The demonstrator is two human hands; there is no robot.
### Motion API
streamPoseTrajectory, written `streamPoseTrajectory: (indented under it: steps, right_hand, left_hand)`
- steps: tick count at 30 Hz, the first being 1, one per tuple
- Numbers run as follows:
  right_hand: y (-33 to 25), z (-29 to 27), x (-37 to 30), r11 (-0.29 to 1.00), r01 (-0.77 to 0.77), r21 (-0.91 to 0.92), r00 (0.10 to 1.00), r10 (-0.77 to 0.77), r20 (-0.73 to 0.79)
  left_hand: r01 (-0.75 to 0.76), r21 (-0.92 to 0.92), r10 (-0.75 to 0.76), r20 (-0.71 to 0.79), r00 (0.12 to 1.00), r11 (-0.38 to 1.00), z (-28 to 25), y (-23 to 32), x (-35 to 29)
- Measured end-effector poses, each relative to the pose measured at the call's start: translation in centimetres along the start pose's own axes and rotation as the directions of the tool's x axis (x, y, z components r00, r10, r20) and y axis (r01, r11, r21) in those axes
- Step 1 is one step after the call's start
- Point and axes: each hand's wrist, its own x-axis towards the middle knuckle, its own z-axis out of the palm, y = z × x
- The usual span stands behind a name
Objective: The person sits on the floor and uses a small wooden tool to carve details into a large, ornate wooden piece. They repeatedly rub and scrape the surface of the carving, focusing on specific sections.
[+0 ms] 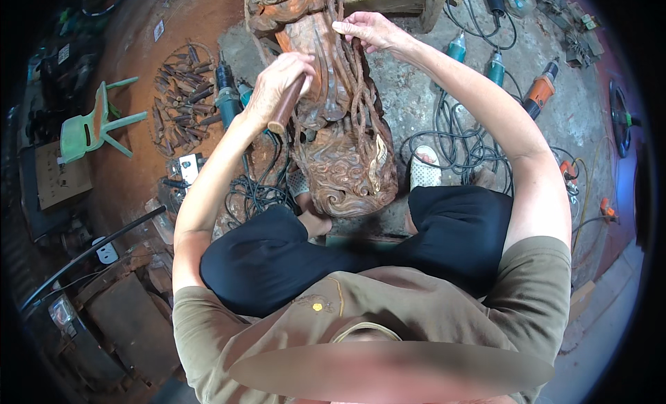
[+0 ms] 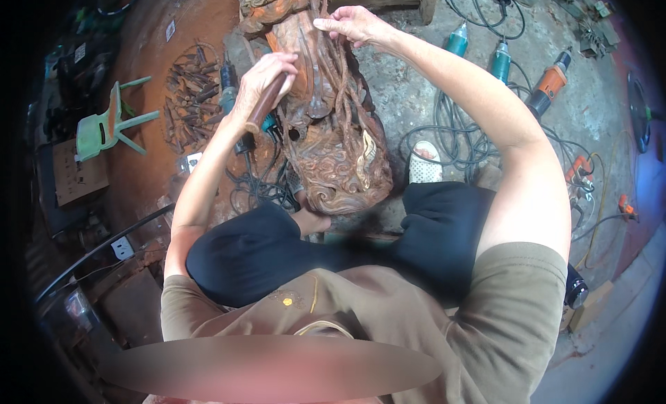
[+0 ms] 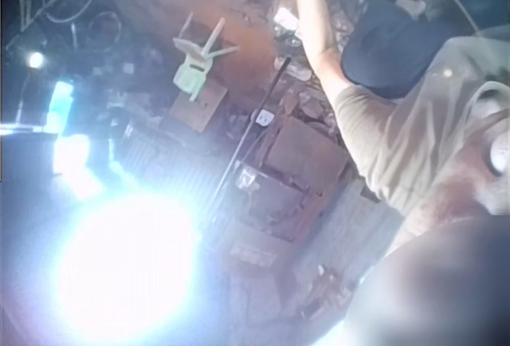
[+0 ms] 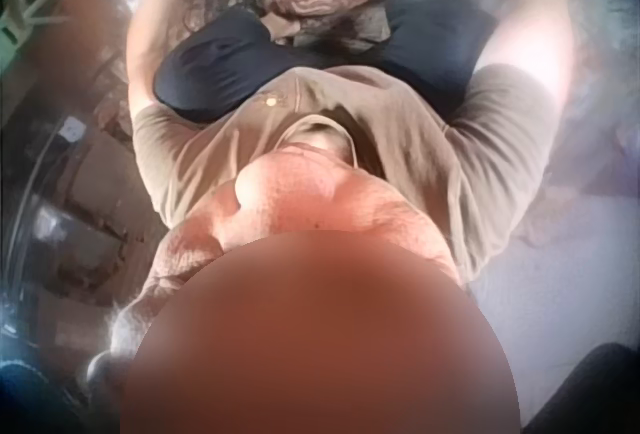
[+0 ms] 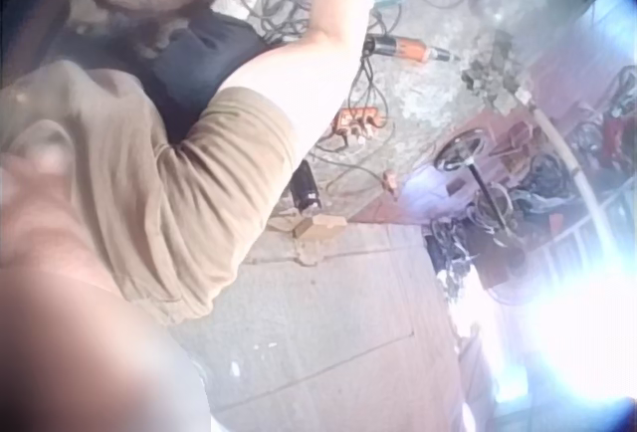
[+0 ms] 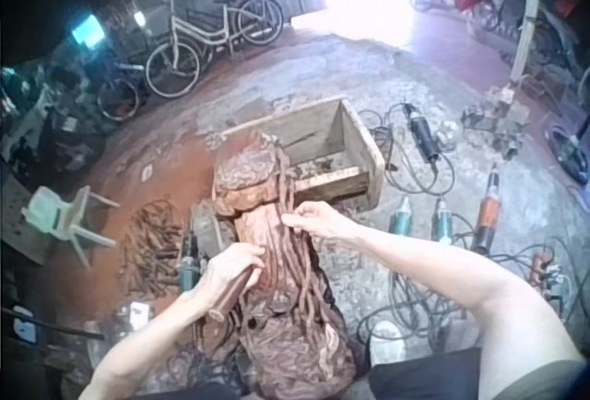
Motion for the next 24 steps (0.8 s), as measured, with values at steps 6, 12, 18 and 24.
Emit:
streamPoseTrajectory:
  steps: [6,12,18,24]
  right_hand:
    - [-0.1,-0.5,0.0,1.000,-0.011,-0.027,1.000,0.010,-0.013]
    - [0.1,-0.3,0.1,1.000,0.001,-0.027,1.000,-0.001,-0.016]
    - [0.1,-0.5,-0.2,0.999,0.007,-0.051,1.000,-0.007,-0.012]
    - [-0.5,-0.5,0.0,0.999,-0.033,-0.027,0.999,0.033,0.007]
  left_hand:
    - [0.082,-0.080,-0.068,0.170,0.983,0.993,-0.1,2.5,-3.2]
    - [0.006,0.066,-0.014,0.130,0.991,0.998,-0.7,2.1,-0.2]
    - [0.047,-0.001,-0.045,0.250,0.967,0.999,-0.3,4.4,-2.6]
    - [0.018,0.012,-0.019,0.161,0.987,1.000,-1.0,3.1,-0.3]
